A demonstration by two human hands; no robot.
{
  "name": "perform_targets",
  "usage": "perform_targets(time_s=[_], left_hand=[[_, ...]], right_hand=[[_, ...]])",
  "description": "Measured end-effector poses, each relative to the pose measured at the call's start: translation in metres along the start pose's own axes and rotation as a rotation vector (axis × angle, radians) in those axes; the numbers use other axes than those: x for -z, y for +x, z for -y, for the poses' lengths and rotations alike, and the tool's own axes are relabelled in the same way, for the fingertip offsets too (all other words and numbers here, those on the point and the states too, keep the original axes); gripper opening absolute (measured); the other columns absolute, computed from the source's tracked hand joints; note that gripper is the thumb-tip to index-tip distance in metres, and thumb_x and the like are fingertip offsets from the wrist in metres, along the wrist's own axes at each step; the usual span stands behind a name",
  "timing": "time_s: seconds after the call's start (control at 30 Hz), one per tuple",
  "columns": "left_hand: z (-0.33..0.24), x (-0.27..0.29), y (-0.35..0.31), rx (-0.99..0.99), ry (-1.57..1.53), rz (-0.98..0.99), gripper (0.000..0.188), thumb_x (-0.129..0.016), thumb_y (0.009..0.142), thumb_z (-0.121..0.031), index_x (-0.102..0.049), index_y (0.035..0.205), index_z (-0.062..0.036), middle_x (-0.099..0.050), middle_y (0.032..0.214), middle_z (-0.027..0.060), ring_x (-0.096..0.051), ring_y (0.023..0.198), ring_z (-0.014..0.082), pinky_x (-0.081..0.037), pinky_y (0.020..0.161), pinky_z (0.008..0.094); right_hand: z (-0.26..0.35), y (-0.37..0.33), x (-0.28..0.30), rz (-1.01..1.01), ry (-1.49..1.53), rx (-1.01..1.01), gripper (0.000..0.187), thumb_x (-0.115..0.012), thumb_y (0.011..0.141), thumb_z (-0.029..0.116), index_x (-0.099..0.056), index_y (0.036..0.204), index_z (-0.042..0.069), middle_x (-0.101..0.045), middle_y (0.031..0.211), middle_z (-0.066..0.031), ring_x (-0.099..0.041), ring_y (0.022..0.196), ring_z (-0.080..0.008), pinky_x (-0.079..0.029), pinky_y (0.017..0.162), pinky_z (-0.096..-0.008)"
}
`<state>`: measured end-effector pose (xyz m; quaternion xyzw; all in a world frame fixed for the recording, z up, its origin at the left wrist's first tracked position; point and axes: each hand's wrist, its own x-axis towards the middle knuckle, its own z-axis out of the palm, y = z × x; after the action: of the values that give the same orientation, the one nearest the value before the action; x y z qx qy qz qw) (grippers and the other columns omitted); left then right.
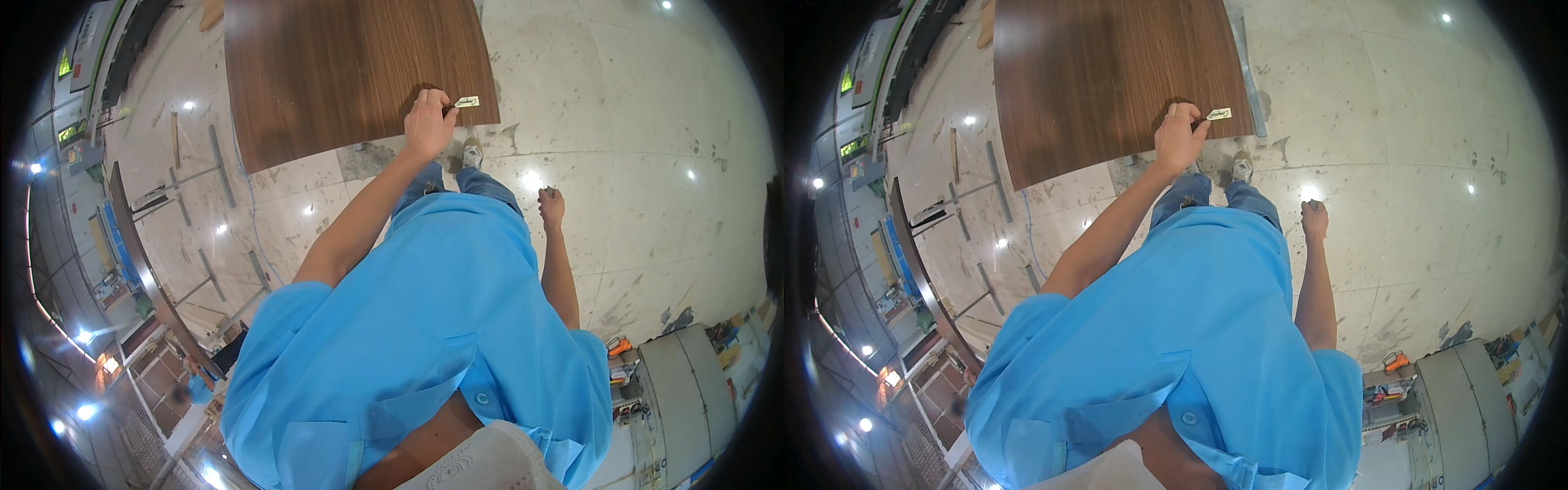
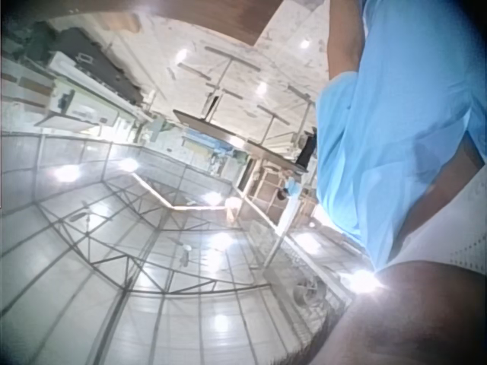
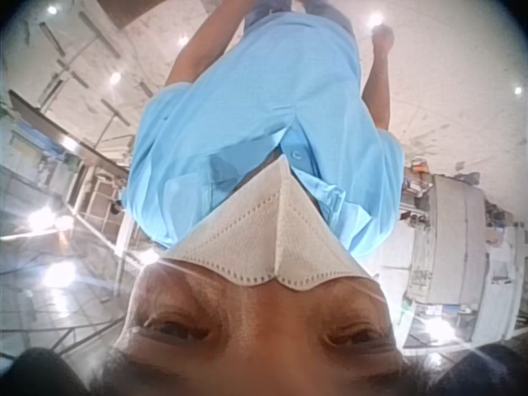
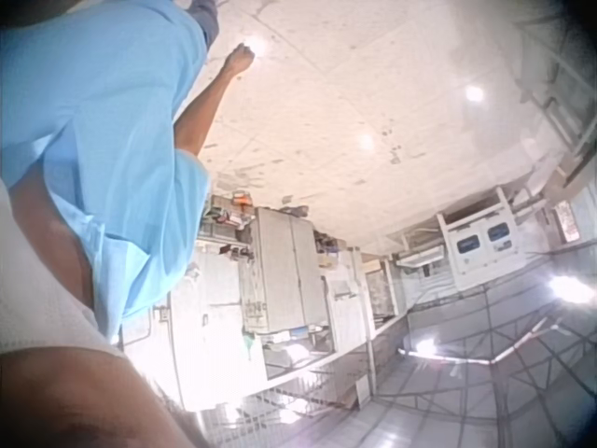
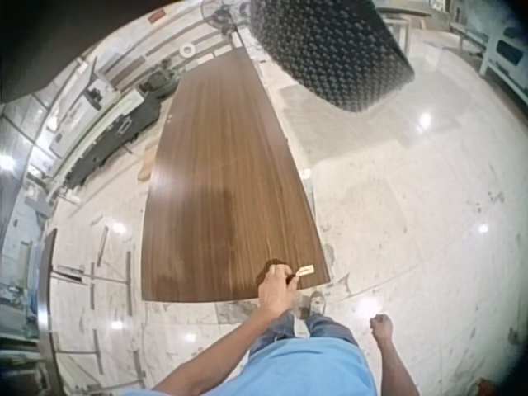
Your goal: The person applies small rectangular labels to the edges of a large wooden tabletop using a utility knife to smooth them. The person lifts and repositions the tabletop to access different edges, then continues applying labels along the perimeter.
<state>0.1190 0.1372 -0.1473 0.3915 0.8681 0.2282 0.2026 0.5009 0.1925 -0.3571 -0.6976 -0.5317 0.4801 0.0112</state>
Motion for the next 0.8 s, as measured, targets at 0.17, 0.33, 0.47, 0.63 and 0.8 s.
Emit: perform_targets(time_s=[0.17, 0.33, 0.47, 0.63, 0.8], left_hand=[[0.001, -0.001, 0.004, -0.063, 0.008, -0.006, 0.025, -0.075, 0.092, -0.026, -0.063, 0.104, -0.0074, -0.064, 0.106, 0.009, -0.067, 0.099, 0.0278, -0.053, 0.083, 0.0432], [0.004, -0.008, 0.014, -0.074, -0.023, -0.033, 0.019, -0.075, 0.091, -0.026, -0.067, 0.095, -0.0093, -0.065, 0.097, 0.0054, -0.068, 0.092, 0.026, -0.052, 0.08, 0.0431], [0.005, -0.01, 0.017, -0.01, -0.06, -0.071, 0.017, -0.075, 0.09, -0.025, -0.068, 0.09, -0.0095, -0.066, 0.093, 0.0043, -0.067, 0.087, 0.0255, -0.052, 0.078, 0.0427], [0.0, -0.015, 0.015, 0.099, -0.113, -0.083, 0.02, -0.076, 0.089, -0.021, -0.064, 0.099, -0.0089, -0.063, 0.1, 0.008, -0.066, 0.096, 0.0301, -0.051, 0.081, 0.0463], [-0.002, -0.024, 0.013, 0.113, -0.07, -0.187, 0.031, -0.075, 0.09, -0.022, -0.055, 0.109, -0.0093, -0.06, 0.106, 0.0111, -0.065, 0.1, 0.0328, -0.051, 0.083, 0.0495]], right_hand=[[0.008, -0.008, 0.0, 0.038, -0.029, 0.012, 0.032, -0.068, 0.09, 0.027, -0.066, 0.108, 0.001, -0.07, 0.081, -0.0079, -0.061, 0.059, -0.014, -0.048, 0.05, -0.0303], [0.02, -0.019, 0.009, 0.03, 0.014, -0.049, 0.041, -0.067, 0.087, 0.029, -0.069, 0.115, -0.002, -0.072, 0.08, -0.0109, -0.066, 0.063, -0.0188, -0.051, 0.061, -0.0346], [0.022, -0.025, 0.018, 0.025, 0.038, -0.081, 0.037, -0.068, 0.087, 0.027, -0.068, 0.112, -0.001, -0.07, 0.077, -0.0092, -0.063, 0.058, -0.0159, -0.049, 0.054, -0.0324], [0.018, -0.031, 0.022, 0.017, 0.085, -0.074, 0.032, -0.068, 0.089, 0.026, -0.068, 0.108, 0.0, -0.069, 0.077, -0.0076, -0.06, 0.056, -0.014, -0.048, 0.05, -0.031], [0.021, -0.038, 0.022, 0.055, 0.064, -0.083, 0.032, -0.069, 0.091, 0.026, -0.067, 0.109, 0.0, -0.069, 0.08, -0.0074, -0.06, 0.059, -0.0136, -0.048, 0.05, -0.0303]])
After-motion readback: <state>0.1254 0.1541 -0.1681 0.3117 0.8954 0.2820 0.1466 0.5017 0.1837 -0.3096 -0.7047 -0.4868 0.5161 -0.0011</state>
